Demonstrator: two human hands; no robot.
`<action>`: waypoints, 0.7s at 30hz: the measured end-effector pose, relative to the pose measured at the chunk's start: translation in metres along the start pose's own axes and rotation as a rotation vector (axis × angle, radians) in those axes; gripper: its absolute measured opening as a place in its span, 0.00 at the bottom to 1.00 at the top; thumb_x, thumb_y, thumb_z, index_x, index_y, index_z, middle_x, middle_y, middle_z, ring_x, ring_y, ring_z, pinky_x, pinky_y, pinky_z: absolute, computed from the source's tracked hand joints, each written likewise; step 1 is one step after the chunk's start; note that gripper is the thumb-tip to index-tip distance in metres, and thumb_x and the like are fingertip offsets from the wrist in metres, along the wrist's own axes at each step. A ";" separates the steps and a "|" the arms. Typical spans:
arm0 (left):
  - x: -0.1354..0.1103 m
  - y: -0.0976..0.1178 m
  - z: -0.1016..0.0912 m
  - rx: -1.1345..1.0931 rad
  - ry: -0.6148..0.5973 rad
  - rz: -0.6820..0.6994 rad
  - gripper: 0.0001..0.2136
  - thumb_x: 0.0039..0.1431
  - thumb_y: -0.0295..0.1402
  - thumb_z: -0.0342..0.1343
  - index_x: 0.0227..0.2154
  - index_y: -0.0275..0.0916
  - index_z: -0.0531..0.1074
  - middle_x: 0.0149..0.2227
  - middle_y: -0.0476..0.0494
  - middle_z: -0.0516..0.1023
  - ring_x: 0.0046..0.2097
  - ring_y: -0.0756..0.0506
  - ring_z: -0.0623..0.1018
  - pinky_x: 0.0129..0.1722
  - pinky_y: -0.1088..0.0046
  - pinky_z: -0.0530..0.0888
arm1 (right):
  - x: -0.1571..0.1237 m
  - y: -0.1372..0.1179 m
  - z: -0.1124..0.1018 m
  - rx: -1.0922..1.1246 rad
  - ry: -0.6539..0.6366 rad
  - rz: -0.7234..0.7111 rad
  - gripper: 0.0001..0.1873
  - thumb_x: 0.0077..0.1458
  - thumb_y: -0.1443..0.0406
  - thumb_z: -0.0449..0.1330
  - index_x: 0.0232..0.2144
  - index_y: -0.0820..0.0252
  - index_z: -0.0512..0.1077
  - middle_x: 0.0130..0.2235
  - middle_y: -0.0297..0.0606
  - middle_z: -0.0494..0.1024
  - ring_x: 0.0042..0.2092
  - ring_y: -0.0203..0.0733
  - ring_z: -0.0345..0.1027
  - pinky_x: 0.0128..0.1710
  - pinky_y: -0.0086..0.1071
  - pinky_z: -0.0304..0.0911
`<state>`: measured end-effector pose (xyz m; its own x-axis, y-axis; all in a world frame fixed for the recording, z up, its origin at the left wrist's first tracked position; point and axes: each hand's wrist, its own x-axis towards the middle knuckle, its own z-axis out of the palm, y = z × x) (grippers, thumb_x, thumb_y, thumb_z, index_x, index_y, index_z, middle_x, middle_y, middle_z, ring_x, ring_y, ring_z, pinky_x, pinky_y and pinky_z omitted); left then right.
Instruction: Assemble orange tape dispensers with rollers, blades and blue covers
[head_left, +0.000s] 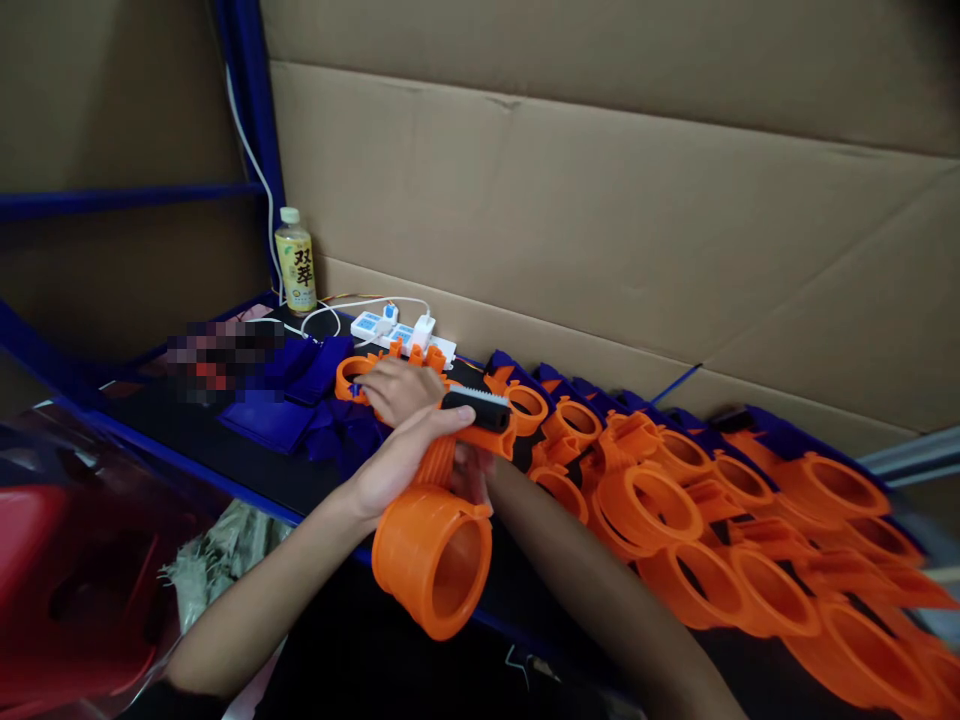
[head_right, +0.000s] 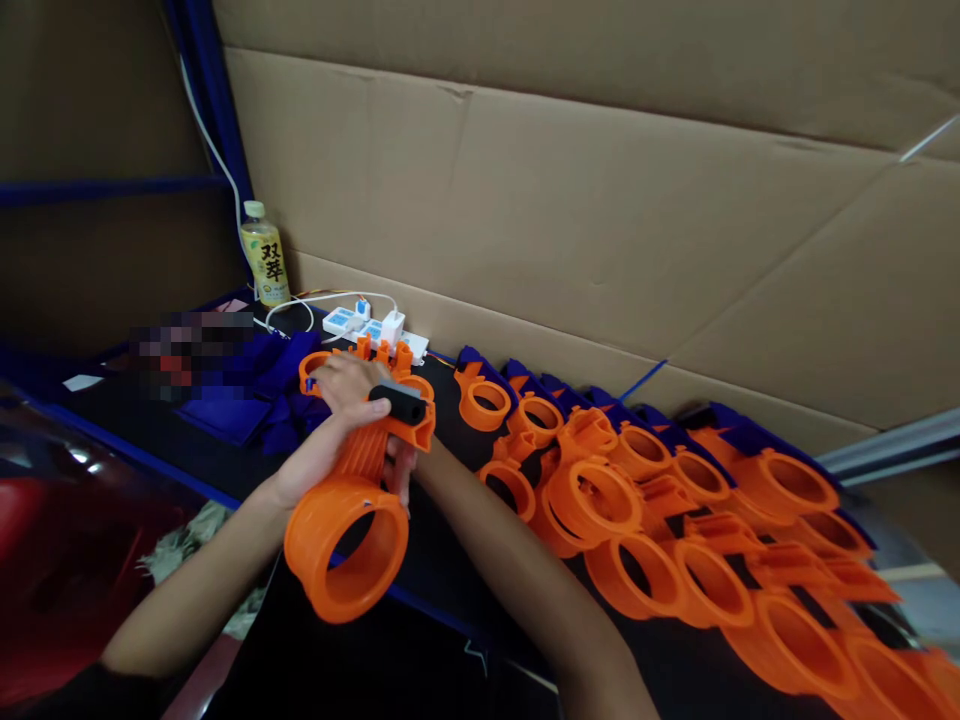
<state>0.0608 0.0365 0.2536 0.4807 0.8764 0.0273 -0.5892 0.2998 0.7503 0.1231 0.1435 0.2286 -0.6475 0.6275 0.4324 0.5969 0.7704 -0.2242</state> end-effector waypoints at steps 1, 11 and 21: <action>-0.002 0.002 0.000 -0.012 -0.008 -0.023 0.15 0.60 0.43 0.57 0.34 0.34 0.76 0.26 0.42 0.80 0.24 0.44 0.80 0.23 0.72 0.74 | -0.001 0.005 -0.007 0.022 0.047 0.031 0.11 0.62 0.67 0.59 0.42 0.53 0.81 0.41 0.37 0.82 0.44 0.43 0.75 0.44 0.34 0.70; 0.005 0.015 -0.012 -0.135 0.160 0.089 0.21 0.59 0.49 0.56 0.32 0.33 0.77 0.21 0.44 0.76 0.22 0.49 0.77 0.25 0.76 0.75 | -0.045 0.007 -0.114 0.615 0.510 0.403 0.15 0.55 0.59 0.66 0.40 0.64 0.81 0.31 0.36 0.80 0.23 0.31 0.67 0.21 0.26 0.64; 0.011 0.014 -0.019 -0.208 0.117 0.110 0.16 0.62 0.46 0.55 0.34 0.37 0.78 0.22 0.46 0.76 0.26 0.48 0.77 0.28 0.74 0.76 | -0.059 -0.021 -0.125 0.307 0.289 0.076 0.21 0.59 0.65 0.66 0.55 0.49 0.78 0.38 0.35 0.79 0.35 0.35 0.70 0.31 0.28 0.66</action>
<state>0.0457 0.0576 0.2522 0.3346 0.9422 0.0156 -0.7605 0.2602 0.5949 0.2076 0.0763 0.3169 -0.4217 0.6600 0.6217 0.4405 0.7485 -0.4957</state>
